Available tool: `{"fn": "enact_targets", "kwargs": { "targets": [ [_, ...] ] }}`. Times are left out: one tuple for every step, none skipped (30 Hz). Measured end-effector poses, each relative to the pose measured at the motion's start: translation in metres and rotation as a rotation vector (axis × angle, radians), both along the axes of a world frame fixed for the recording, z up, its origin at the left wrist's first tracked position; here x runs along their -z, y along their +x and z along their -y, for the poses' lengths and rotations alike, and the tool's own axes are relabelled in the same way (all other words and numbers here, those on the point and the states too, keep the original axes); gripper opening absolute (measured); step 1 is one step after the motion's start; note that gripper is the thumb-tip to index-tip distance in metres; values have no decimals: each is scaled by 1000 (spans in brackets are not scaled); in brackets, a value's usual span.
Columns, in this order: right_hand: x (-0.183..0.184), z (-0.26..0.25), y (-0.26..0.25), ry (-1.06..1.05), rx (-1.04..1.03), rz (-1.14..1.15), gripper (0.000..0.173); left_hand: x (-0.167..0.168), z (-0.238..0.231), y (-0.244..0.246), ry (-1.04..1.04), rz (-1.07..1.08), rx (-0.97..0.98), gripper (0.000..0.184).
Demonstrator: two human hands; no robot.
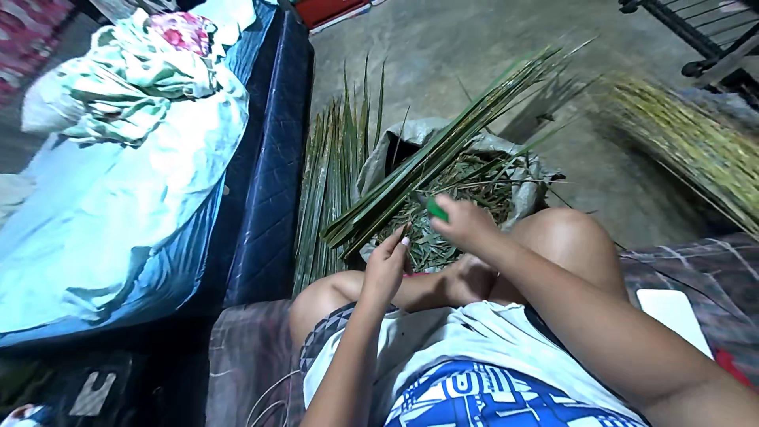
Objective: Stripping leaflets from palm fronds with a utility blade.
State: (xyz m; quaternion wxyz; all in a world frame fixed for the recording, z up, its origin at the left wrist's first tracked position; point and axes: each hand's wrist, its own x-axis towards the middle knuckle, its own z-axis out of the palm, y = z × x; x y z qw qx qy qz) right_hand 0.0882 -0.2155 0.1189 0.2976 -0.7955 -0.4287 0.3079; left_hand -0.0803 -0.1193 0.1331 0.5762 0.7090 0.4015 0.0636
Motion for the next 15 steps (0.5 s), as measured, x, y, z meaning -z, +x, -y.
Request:
{"fn": "enact_targets", "kwargs": {
  "targets": [
    [-3,2,-8,-33,-124,0,28,0,0,0,-3,4,-2,37],
    [-5,3,-14,-61,-217,14,30,0,0,0,0,6,-3,34],
    [-6,2,-17,-85,-257,29,31,-1,0,0,7,7,-1,32],
    [-7,1,-17,-96,-238,36,30,-1,0,-1,3,10,-1,34],
    [-5,-1,-12,-100,-176,39,29,-2,0,-1,-2,14,0,37],
    [-1,-3,-5,-91,-78,30,27,-2,0,-2,-4,16,7,38],
    [4,-5,4,-68,43,16,25,-2,1,-3,-8,13,17,38],
    [8,-7,13,-40,150,0,26,-2,2,-3,-9,9,24,38],
    [10,-8,20,1,234,-22,27,-2,3,-3,-8,3,30,38],
    [10,-8,24,63,287,-63,29,-2,4,-3,-3,-7,38,38],
    [11,-8,24,129,299,-141,30,-1,6,-2,11,-22,48,39],
    [12,-8,21,182,269,-244,31,-1,7,0,28,-44,63,39],
    [13,-8,16,207,212,-352,29,-1,8,2,47,-73,80,40],
    [13,-8,9,206,160,-448,27,-1,10,4,69,-104,96,40],
    [12,-9,4,190,125,-515,24,-2,12,6,84,-138,114,41]
  ]
}}
